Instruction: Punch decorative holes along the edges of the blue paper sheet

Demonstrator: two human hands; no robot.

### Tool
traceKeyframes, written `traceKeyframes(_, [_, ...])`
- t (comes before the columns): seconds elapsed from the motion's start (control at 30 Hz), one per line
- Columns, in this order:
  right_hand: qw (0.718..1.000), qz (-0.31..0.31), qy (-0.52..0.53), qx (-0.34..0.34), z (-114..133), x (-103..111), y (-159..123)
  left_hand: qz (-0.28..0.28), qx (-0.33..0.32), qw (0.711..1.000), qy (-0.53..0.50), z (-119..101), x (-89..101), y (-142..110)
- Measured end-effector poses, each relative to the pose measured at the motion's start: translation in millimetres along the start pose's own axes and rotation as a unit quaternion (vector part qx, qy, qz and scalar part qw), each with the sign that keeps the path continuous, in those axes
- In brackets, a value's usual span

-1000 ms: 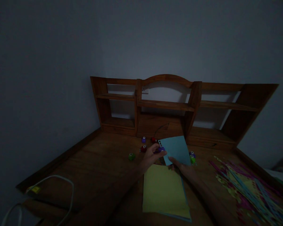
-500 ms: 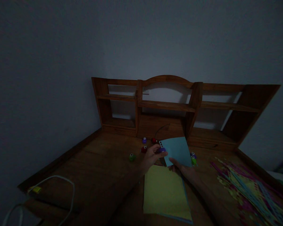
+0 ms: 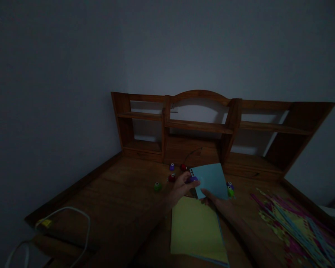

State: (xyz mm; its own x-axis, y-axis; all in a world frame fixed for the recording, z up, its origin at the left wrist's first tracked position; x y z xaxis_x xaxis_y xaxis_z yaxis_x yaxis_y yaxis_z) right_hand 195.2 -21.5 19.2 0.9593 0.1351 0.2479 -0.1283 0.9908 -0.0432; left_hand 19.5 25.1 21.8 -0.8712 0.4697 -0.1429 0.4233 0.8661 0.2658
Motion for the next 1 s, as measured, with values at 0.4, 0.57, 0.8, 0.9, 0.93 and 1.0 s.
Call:
traceKeyframes(0.4, [1.0,-0.013,0.004,0.024,-7,4,5,0.049,-0.009,0.999,0.011,4,-3.8,-2])
traceKeyframes(0.57, [0.999,0.009,-0.002,0.038,-10,5,7,0.05,-0.003,0.999,0.008,3,-4.7,-2])
traceKeyframes(0.8, [0.998,0.003,-0.023,0.059,-14,6,10,0.057,0.006,0.998,0.029,3,-4.9,-4])
traceKeyframes(0.9, [0.999,-0.019,-0.025,0.044,-6,7,5,0.047,0.0,0.998,0.039,2,-6.3,-4])
traceKeyframes(0.93, [0.999,-0.033,-0.028,0.029,-4,8,3,0.033,-0.006,0.999,0.04,2,-5.9,-3])
traceKeyframes(1.0, [0.997,-0.07,-0.033,0.007,-1,12,1,-0.021,-0.02,0.999,0.042,1,-1.3,-1])
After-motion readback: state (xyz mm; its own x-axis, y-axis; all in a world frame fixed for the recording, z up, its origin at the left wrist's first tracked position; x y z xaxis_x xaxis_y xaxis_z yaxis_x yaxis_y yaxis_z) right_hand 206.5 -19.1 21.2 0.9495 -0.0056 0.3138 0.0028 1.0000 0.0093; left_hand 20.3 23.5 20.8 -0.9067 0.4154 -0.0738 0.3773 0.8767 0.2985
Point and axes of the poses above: each hand's wrist, its own y-axis towards the middle knuckle, its own x-axis out of the back of the hand, z = x × y, the point moved 3 cm from there along y, towards the middle knuckle, and after that the axes turned 9 degrees about z, right-handed, at the moved point
